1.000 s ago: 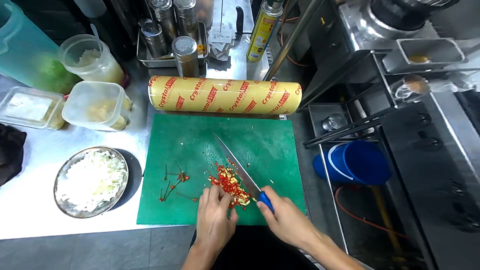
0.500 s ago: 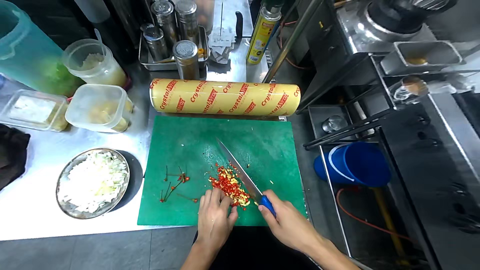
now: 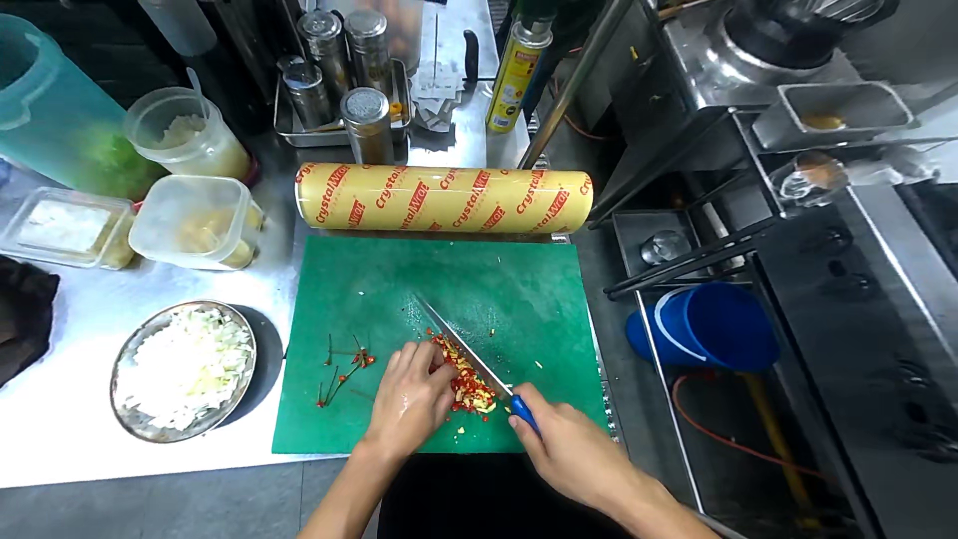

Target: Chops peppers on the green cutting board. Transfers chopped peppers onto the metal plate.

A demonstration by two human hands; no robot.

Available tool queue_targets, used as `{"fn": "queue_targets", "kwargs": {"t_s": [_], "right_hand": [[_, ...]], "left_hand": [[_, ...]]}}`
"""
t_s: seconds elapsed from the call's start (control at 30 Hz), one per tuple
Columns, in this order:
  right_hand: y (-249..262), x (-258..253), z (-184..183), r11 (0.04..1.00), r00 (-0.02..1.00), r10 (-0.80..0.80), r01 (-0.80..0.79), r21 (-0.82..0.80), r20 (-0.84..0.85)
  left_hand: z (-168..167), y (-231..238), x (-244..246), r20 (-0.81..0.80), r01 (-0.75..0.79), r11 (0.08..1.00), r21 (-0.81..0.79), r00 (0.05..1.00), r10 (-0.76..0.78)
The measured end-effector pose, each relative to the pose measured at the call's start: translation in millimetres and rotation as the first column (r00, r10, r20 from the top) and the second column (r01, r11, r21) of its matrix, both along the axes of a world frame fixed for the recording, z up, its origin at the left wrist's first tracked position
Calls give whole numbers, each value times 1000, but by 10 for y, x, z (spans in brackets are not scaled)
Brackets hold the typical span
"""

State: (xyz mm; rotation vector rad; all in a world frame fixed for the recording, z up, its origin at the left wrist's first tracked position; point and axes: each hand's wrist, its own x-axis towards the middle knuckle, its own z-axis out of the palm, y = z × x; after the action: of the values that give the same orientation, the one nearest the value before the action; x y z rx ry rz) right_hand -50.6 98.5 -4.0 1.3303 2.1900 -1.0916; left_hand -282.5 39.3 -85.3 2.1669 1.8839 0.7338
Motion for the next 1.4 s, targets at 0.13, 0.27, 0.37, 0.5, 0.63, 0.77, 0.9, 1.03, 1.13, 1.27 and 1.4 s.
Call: {"fn": "queue_targets", "kwargs": {"t_s": [0.13, 0.27, 0.37, 0.5, 0.63, 0.77, 0.9, 1.03, 1.13, 1.27, 1.4], "right_hand": [[-35, -98, 99, 995, 997, 77, -77, 68, 8], [-63, -189, 161, 978, 986, 163, -164, 132, 20], [-23, -280, 205, 974, 973, 208, -215, 76, 99], [42, -381, 218, 972, 956, 235, -234, -31, 176], [85, -421, 197, 970, 942, 244, -231, -82, 230], [51, -374, -111, 980, 958, 198, -188, -67, 207], [87, -446, 103, 974, 950, 221, -204, -94, 223], [173, -530, 408, 963, 920, 268, -248, -104, 285], [197, -527, 363, 960, 913, 278, -256, -112, 298], [153, -498, 156, 965, 921, 261, -240, -108, 288], [131, -426, -110, 977, 951, 213, -200, -76, 227]], "left_hand": [[97, 58, -46, 123, -166, 978, 125, 981, 151], [232, 464, -121, 189, -255, 953, 162, 956, 224], [150, 817, -213, 239, -213, 974, 82, 952, 189], [-13, 1014, -315, 268, -148, 982, -117, 948, 174], [2, 1002, -303, 245, -134, 969, -209, 952, 184], [35, 1009, -250, 156, -143, 953, -267, 970, 189], [8, 1038, -294, 209, -155, 955, -251, 955, 210], [29, 1058, -320, 283, -176, 962, -208, 931, 232], [51, 1057, -318, 272, -183, 948, -260, 928, 254], [48, 1043, -306, 233, -193, 934, -299, 935, 268], [23, 1060, -276, 178, -189, 943, -274, 954, 242]]}}
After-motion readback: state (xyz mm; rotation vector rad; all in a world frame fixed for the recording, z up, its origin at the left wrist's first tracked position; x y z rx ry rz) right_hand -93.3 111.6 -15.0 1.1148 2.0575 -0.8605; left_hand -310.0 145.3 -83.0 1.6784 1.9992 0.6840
